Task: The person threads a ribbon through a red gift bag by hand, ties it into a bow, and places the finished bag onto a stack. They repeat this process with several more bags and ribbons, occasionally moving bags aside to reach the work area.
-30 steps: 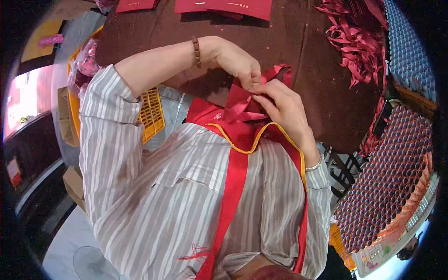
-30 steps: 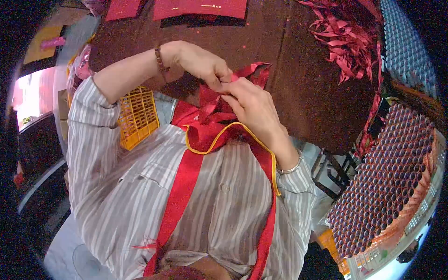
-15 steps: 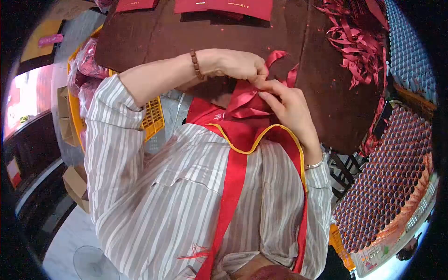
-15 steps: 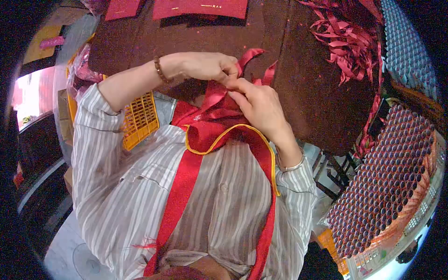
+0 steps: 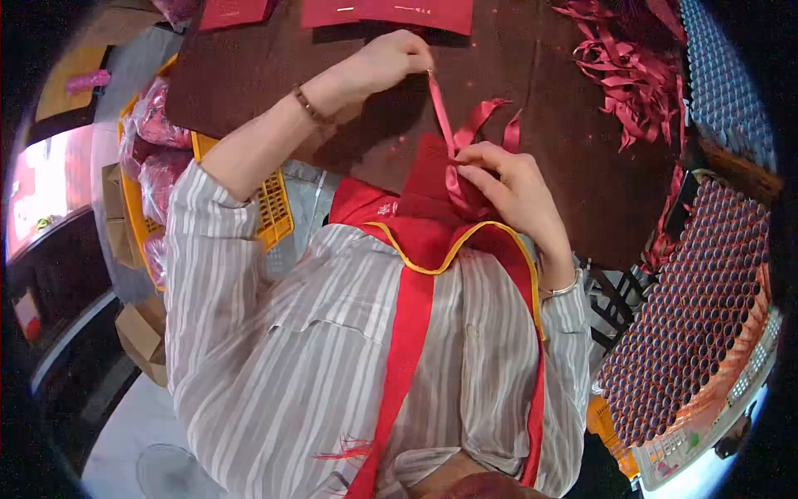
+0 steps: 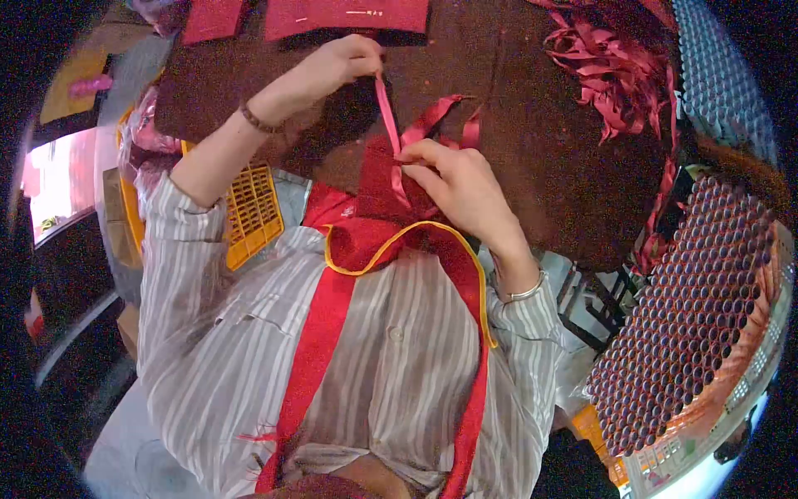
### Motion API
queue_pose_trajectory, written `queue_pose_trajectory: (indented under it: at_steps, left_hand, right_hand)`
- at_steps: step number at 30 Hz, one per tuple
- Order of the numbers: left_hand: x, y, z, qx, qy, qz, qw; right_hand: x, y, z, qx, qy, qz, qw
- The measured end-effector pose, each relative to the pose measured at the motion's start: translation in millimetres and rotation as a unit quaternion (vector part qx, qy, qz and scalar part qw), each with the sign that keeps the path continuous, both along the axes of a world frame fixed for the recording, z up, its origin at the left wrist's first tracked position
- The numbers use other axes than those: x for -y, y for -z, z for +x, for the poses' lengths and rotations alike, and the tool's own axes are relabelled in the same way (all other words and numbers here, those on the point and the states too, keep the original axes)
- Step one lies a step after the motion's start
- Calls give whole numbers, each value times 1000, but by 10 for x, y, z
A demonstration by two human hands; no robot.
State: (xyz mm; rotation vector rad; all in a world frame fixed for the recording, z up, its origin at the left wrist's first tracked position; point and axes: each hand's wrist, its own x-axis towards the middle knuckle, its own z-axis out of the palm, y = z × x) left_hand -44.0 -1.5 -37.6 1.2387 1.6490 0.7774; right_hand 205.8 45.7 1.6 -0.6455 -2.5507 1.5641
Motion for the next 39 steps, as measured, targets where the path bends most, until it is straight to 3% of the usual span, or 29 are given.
queue_pose_trajectory:
  at_steps: [2, 4, 10, 11, 12, 14, 16, 17, 18, 20, 22, 27, 30, 34, 36, 38, 39]
  left_hand:
    - [99, 27, -71, -52, -80, 9, 995]
    - [219, 43, -200, 76, -192, -48, 977]
    - [440, 48, -126, 97, -235, 5, 967]
    - [429, -6, -57, -81, -211, 150, 962]
    - [419, -76, 13, -253, -176, 290, 906]
    - [421, -166, 180, -167, -109, 297, 934]
    - [502, -224, 419, -163, -68, 251, 952]
    - [550, -233, 503, -202, -67, 234, 949]
    - [593, -217, 568, -197, -59, 238, 949]
    - [671, -135, 650, -251, -104, 143, 952]
    - [691, -44, 696, -259, -82, 109, 956]
    - [662, 2, 794, -241, -112, 170, 949]
    - [705, 1, 791, -225, -106, 148, 957]
    - [785, 65, 827, -239, -34, 159, 957]
    - [780, 14, 861, -144, -59, 137, 978]
    - [781, 57, 867, -150, -59, 173, 972]
    - [776, 101, 876, -34, -100, 143, 984]
  right_hand:
    - [-4, -5, 8, 15, -5, -17, 1000]
    - [-20, -13, 21, 18, -12, -53, 998]
    - [-72, 66, -13, -8, -4, -29, 1000]
    - [-69, 63, -51, -33, 35, -90, 995]
    - [-81, 68, -74, -58, 76, -150, 984]
    - [-110, 154, -44, -112, 116, -168, 973]
    - [-140, 146, 17, -168, 250, -144, 943]
    - [-186, 198, 89, -142, 298, -41, 943]
    - [-230, 236, 195, -141, 307, -37, 941]
    - [-281, 297, 378, 33, 318, 7, 947]
    - [-225, 317, 409, 81, 283, 28, 955]
    - [-134, 410, 324, -45, 277, 172, 944]
    - [-171, 390, 271, -8, 235, 221, 947]
    - [-228, 406, 104, 27, 197, 221, 955]
    - [-229, 359, 29, 137, 148, 187, 961]
    - [-288, 431, 62, 135, 141, 160, 968]
    - [-312, 421, 90, 113, 151, 71, 979]
